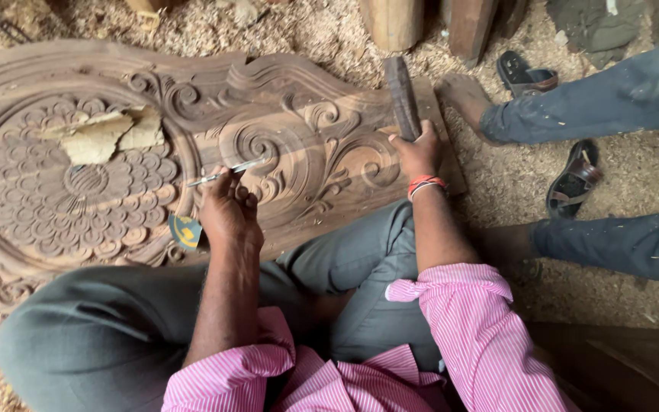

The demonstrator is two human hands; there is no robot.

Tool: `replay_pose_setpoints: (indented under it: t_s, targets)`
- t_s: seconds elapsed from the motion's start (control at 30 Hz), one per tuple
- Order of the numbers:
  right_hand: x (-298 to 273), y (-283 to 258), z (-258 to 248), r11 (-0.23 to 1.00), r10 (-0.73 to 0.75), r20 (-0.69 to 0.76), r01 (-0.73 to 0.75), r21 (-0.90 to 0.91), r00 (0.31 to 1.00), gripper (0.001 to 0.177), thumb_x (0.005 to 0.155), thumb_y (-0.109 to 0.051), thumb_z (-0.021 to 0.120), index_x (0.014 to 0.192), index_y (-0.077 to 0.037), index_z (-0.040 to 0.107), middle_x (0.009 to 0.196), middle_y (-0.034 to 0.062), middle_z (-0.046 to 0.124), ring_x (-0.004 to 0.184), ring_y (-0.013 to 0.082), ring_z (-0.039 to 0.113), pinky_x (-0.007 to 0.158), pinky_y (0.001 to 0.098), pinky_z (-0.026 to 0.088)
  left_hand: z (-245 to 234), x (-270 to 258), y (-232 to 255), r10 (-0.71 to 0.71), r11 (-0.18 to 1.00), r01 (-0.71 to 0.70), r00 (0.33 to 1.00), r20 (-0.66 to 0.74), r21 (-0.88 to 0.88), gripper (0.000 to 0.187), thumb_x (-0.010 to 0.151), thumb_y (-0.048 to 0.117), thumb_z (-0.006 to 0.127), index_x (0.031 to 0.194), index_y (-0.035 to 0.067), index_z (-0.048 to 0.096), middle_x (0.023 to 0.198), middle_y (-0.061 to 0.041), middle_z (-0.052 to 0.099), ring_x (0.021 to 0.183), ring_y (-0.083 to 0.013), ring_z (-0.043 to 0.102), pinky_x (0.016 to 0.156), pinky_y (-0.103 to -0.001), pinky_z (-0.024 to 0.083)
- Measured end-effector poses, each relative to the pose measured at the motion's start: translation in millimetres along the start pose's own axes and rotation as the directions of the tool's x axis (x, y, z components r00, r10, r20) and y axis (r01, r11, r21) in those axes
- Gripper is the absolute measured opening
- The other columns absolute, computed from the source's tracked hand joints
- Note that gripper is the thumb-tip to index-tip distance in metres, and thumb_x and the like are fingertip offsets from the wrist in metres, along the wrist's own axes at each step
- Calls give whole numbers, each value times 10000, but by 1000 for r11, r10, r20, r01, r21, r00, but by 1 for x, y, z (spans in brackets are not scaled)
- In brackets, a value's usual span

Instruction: The person carves intricate floral and scroll patterns into a wooden panel using a chisel and mallet. They strike the chisel repeatedly to shape the wood and occasionally wipe away wood shavings with their hands.

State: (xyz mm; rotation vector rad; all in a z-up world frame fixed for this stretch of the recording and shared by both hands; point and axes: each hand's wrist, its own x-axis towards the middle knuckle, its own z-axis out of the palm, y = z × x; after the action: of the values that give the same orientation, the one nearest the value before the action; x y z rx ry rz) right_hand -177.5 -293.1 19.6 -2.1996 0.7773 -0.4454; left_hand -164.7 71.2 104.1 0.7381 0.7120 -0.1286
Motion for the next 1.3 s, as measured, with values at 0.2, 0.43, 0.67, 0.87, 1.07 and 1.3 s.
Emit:
replay_pose_setpoints:
  t_s: [0.2,0.43,0.67,0.87,1.07,1.3]
  targets:
    - [-1,-2,3,986,133,75,-140,92,988,407,734,-231,894,992,-36,646,880,78,722,766,211,686,699,373,546,3,-1,-5,-9,999,11,998,-54,43,298,980,138,633,1265,77,570,907,-17,623,657,-75,521,578,-231,464]
    - [2,-3,1,857,341,170,-380,348,925,384,789,-146,863,1022,-22,583,781,75,630,573,147,548,479,331,421,7,-6,-3,-4,999,6,999,-39,42,270,986,121,617,1248,70,576,908,-19,642,655,-68,532,584,-224,462]
    - [2,0,0,868,277,120,-302,393,953,370,790,-138,864,1049,-15,631,823,46,696,574,93,577,488,276,471,7,-4,-4,2,998,3,998,-65,70,294,974,124,639,1259,74,587,891,-23,653,639,-63,529,580,-225,465]
    - [2,0,1,863,232,98,-251,439,968,371,806,-127,864,1052,-6,614,828,45,700,589,90,576,499,269,471,7,-5,-5,9,997,-5,999,-52,78,321,960,117,645,1270,68,573,905,-31,673,624,-59,517,574,-220,459]
    - [5,-2,2,825,274,123,-299,479,954,390,808,-134,858,1087,-29,607,862,32,688,621,80,568,519,253,477,11,-7,-5,18,994,-10,997,-76,113,341,963,113,649,1291,55,578,908,-29,667,633,-49,532,589,-212,473]
    - [8,2,3,826,251,128,-281,488,960,395,814,-139,872,1072,-11,602,857,35,671,628,93,563,531,259,467,5,0,-13,34,989,-27,999,-41,148,303,959,69,705,1199,-23,544,889,-57,665,619,-68,544,581,-222,471]
